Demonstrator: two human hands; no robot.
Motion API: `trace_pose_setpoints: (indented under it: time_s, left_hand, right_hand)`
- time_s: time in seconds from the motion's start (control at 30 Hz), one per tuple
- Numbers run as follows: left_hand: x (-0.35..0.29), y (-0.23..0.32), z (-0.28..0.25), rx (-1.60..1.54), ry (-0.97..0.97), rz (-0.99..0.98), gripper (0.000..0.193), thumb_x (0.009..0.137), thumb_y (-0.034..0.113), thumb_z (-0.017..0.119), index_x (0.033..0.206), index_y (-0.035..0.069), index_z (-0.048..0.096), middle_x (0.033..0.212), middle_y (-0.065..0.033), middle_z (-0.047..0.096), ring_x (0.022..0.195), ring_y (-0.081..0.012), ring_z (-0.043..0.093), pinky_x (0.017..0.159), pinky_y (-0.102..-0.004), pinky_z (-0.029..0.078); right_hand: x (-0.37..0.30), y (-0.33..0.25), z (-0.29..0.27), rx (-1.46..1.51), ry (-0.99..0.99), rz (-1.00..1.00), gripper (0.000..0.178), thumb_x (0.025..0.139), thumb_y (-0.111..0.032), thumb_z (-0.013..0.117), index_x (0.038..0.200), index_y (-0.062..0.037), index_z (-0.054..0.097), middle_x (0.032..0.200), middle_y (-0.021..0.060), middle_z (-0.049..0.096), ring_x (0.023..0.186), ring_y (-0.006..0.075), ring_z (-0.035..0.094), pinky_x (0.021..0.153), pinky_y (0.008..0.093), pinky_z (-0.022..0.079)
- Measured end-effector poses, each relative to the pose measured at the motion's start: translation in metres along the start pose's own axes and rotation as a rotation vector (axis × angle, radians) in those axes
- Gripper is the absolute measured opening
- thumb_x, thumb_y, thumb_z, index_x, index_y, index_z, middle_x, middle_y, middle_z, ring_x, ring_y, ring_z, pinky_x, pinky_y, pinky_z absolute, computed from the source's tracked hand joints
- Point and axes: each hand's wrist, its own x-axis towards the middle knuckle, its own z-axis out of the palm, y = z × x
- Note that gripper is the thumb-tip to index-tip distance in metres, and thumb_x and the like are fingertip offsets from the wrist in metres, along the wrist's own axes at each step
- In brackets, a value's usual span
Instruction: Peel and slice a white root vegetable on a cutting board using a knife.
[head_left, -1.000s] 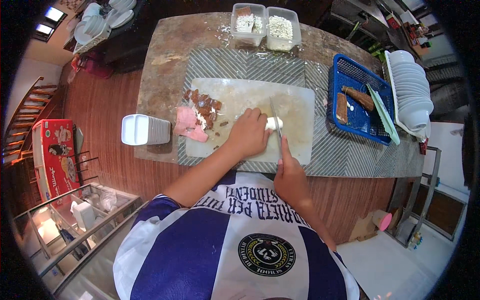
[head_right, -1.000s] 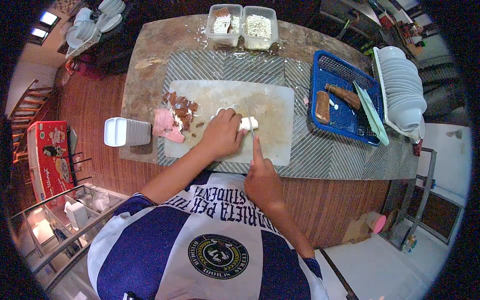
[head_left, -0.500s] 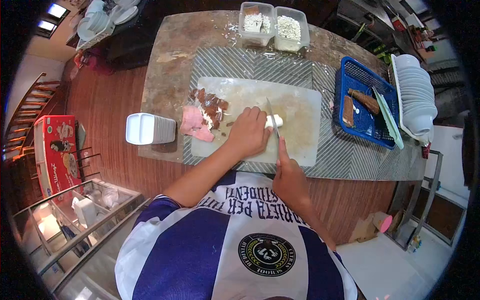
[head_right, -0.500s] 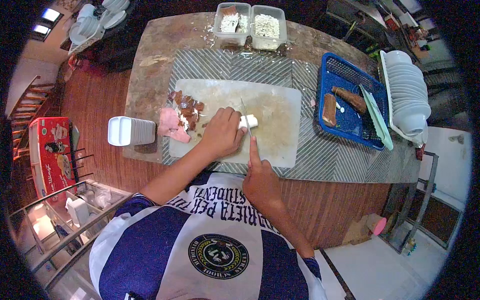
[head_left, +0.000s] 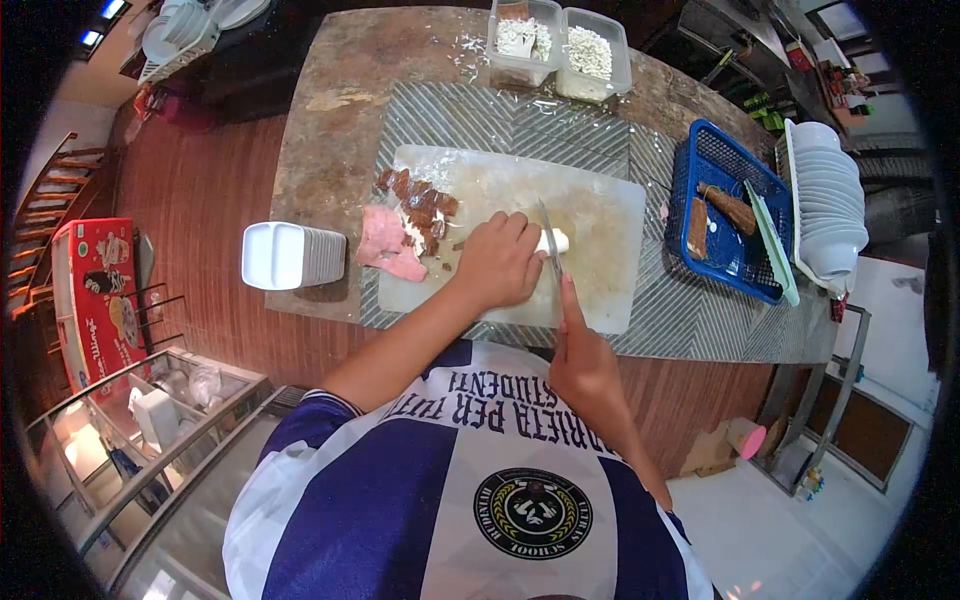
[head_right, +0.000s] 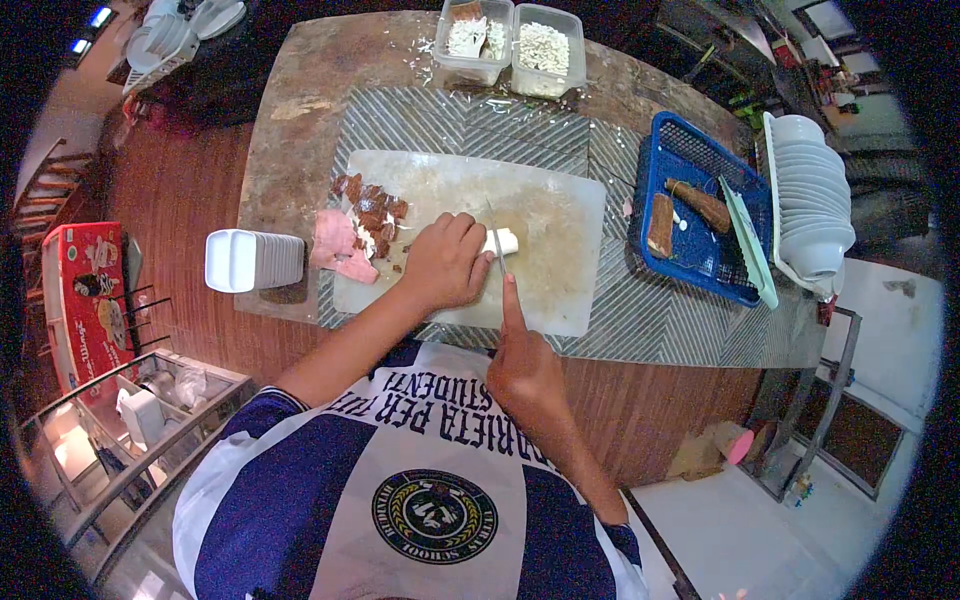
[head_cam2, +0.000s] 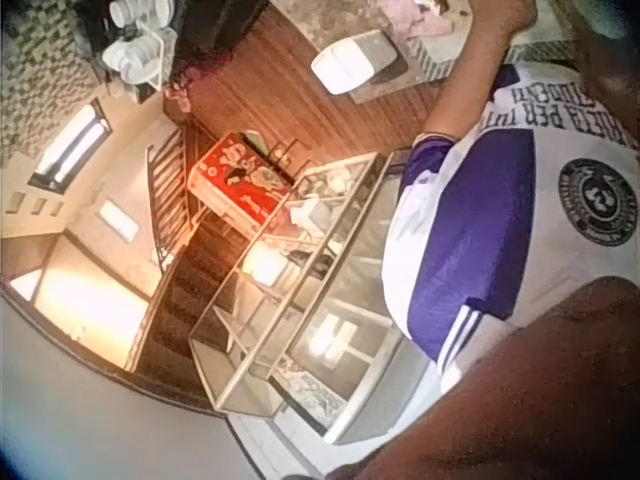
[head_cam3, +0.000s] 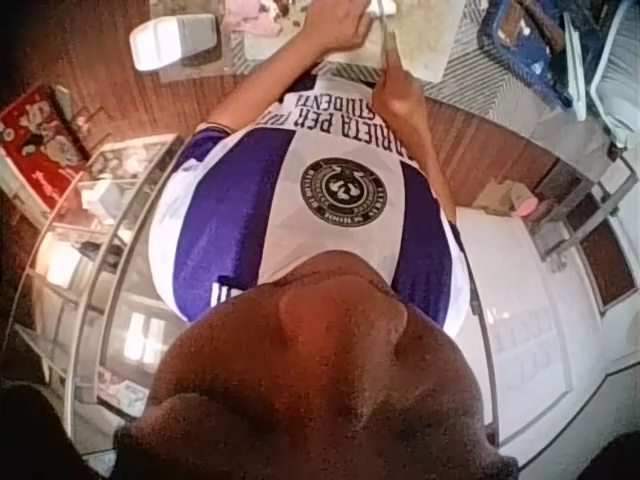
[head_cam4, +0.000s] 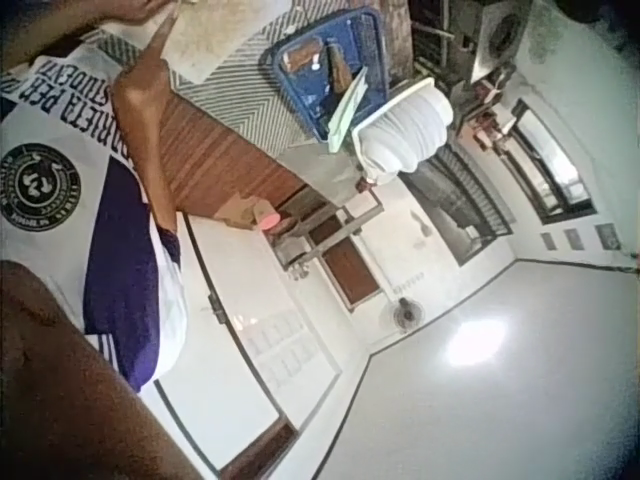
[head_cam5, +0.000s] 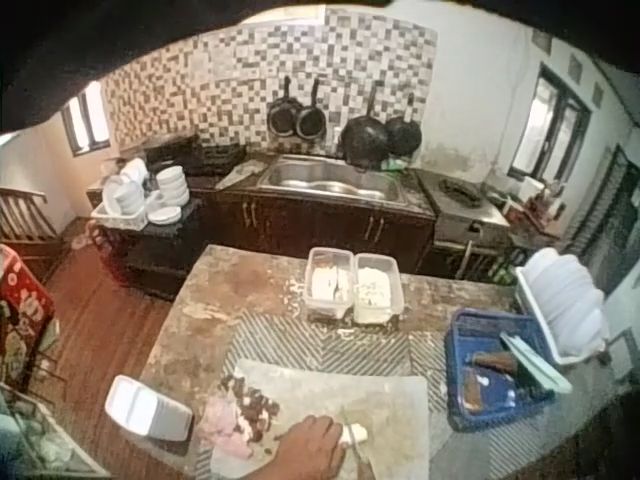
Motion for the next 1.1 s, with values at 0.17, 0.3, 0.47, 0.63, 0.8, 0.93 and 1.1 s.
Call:
trace_pose_setpoints:
  time_s: [0.17, 0.3, 0.47, 0.63, 0.8, 0.93, 1.1]
  left_hand:
    - [0.0, 0.0, -0.001, -0.001, -0.018, -0.015, 0.022, 0.082, 0.021, 0.068, 0.091, 0.004, 0.056, 0.091, -0.0139, 0.054, 0.082, -0.0339, 0.056, 0.068, -0.0455, 0.048]
    - [0.0, -0.001, -0.001, 0.004, -0.027, -0.007, 0.022, 0.083, 0.021, 0.068, 0.092, 0.004, 0.056, 0.091, -0.0135, 0.055, 0.082, -0.0337, 0.056, 0.068, -0.0454, 0.048]
    - [0.002, 0.001, -0.001, 0.005, -0.03, -0.016, 0.023, 0.083, 0.022, 0.068, 0.092, 0.004, 0.057, 0.09, -0.0134, 0.055, 0.082, -0.0336, 0.056, 0.068, -0.0453, 0.048]
    - [0.002, -0.002, -0.001, 0.011, -0.062, -0.036, 0.024, 0.083, 0.023, 0.068, 0.093, 0.004, 0.057, 0.091, -0.0137, 0.055, 0.083, -0.0337, 0.056, 0.068, -0.0451, 0.049]
    - [0.003, -0.002, -0.001, 0.023, -0.085, -0.042, 0.024, 0.083, 0.025, 0.068, 0.093, 0.005, 0.058, 0.091, -0.0125, 0.055, 0.086, -0.0325, 0.057, 0.069, -0.0451, 0.048]
    - [0.001, -0.005, 0.002, 0.0, -0.094, -0.058, 0.024, 0.082, 0.024, 0.069, 0.093, 0.005, 0.058, 0.091, -0.0129, 0.055, 0.087, -0.0331, 0.057, 0.071, -0.0458, 0.048]
    - [-0.001, -0.008, 0.004, -0.073, -0.024, -0.015, 0.024, 0.08, 0.021, 0.07, 0.092, 0.005, 0.058, 0.091, -0.0133, 0.055, 0.085, -0.0341, 0.056, 0.072, -0.0468, 0.047]
  right_hand:
    - [-0.004, 0.015, 0.011, 0.025, 0.15, -0.197, 0.084, 0.086, 0.006, 0.053, 0.162, -0.008, 0.02, 0.069, 0.0255, 0.062, 0.062, 0.043, 0.064, 0.059, 0.0527, 0.05]
    - [-0.003, 0.015, 0.012, 0.094, 0.198, -0.22, 0.08, 0.087, 0.007, 0.053, 0.16, -0.005, 0.023, 0.067, 0.0234, 0.062, 0.06, 0.0413, 0.063, 0.057, 0.0518, 0.05]
    - [-0.002, 0.015, 0.01, 0.082, 0.198, -0.18, 0.078, 0.09, 0.004, 0.055, 0.16, -0.0061, 0.023, 0.065, 0.0216, 0.061, 0.058, 0.04, 0.062, 0.056, 0.0515, 0.05]
    - [-0.001, 0.023, 0.011, -0.086, 0.208, -0.268, 0.079, 0.091, 0.001, 0.058, 0.161, -0.006, 0.022, 0.062, 0.02, 0.059, 0.057, 0.0391, 0.062, 0.053, 0.0505, 0.049]
    - [0.001, 0.023, 0.011, -0.021, 0.179, -0.261, 0.08, 0.09, 0.002, 0.057, 0.16, -0.0029, 0.02, 0.061, 0.0205, 0.059, 0.054, 0.0404, 0.061, 0.054, 0.0519, 0.049]
    - [0.001, 0.017, 0.005, -0.007, 0.129, -0.239, 0.078, 0.092, 0.002, 0.053, 0.161, -0.0026, 0.016, 0.062, 0.0221, 0.06, 0.054, 0.0423, 0.061, 0.054, 0.0533, 0.049]
    - [-0.002, -0.001, -0.016, -0.005, -0.021, -0.047, 0.073, 0.099, -0.003, 0.048, 0.163, -0.0149, 0.014, 0.075, 0.028, 0.065, 0.065, 0.049, 0.064, 0.06, 0.0547, 0.049]
